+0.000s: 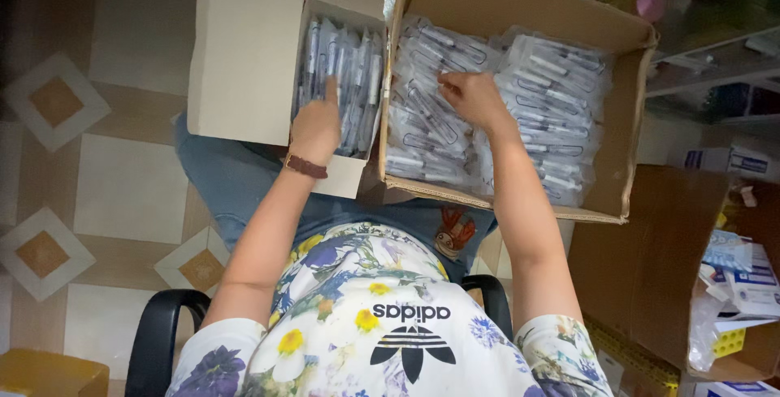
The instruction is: The person transfers individually wrapped items from a large cardboard box into a smaller white box. They pick up the items by hand and place them into the smaller container, which is positioned on their lap.
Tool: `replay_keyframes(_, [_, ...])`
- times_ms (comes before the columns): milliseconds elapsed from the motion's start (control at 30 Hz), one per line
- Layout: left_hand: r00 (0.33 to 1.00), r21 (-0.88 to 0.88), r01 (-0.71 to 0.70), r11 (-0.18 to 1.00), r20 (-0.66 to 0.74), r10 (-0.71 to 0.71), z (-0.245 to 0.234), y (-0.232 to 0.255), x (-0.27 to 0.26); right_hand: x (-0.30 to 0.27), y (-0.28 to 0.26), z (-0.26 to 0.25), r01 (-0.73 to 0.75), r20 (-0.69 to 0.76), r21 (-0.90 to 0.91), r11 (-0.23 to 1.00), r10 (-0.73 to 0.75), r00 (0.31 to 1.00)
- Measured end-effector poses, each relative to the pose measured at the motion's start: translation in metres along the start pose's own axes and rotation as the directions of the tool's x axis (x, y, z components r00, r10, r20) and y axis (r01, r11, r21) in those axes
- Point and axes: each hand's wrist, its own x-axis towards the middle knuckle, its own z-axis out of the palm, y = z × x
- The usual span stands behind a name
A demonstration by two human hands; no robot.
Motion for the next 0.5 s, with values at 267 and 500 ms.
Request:
replay_keyframes(267, [0.975,-0.135,-0.143,0.98,-0.191,0.116,-0.041,0.032,-0.017,0.01,0.082,0.082,-0.131,0.182,-0.34,0.931,0.202,0.962])
replay_keyframes(500, [0.863,-0.248,-0.481,0.841,-0.306,0.403,-0.037,0.083,-0.041,0.01,0.047,0.097,-0.014,0.269,-0.511,0.859,0.175,0.947])
